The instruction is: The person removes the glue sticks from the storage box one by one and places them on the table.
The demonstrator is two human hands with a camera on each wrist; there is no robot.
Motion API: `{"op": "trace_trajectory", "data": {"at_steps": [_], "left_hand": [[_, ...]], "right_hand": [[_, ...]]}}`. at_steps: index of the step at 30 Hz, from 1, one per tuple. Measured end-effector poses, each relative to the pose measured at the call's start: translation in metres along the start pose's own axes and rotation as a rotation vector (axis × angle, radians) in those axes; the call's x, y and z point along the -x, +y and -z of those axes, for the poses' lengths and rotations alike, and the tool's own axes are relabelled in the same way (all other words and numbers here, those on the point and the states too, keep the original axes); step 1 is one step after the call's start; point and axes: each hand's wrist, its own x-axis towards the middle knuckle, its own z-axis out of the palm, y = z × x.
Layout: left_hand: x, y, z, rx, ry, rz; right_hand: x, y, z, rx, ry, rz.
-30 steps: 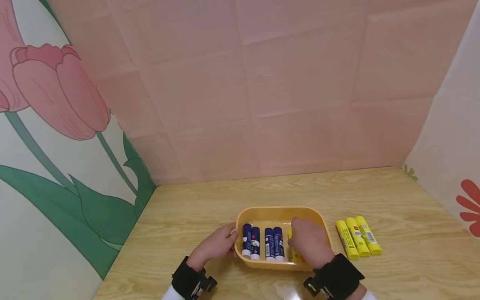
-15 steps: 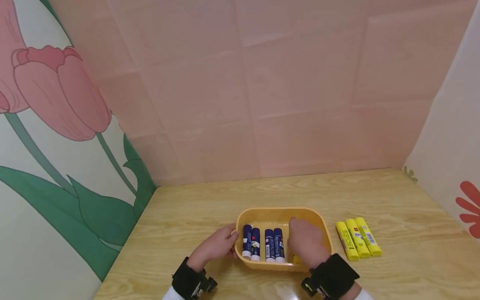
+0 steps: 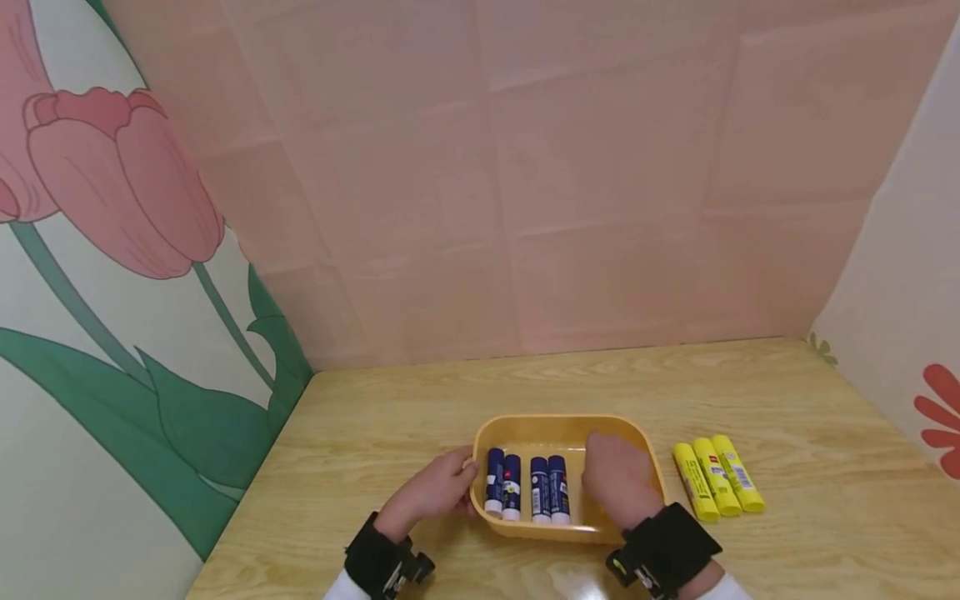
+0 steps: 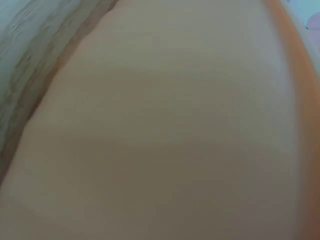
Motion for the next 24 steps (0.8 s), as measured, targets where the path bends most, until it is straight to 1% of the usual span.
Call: {"op": "trace_trajectory", "data": {"at_steps": [3, 10, 19, 24], "left_hand": [[0.000, 0.000, 0.000, 0.003, 0.000, 0.004], [-0.001, 0.000, 0.000, 0.006, 0.002, 0.003], [0.000, 0.000, 0.000, 0.010, -0.001, 0.010], [0.000, 0.001, 0.000, 0.010, -0.006, 0.010]], "right_hand": [[0.000, 0.000, 0.003, -0.005, -0.014, -0.008], [-0.003, 0.002, 0.003, -0.020, -0.007, -0.005], [-0.010, 0.007, 0.005, -0.070, -0.082, -0.068], [-0.011, 0.007, 0.006, -0.074, -0.093, -0.088]]}}
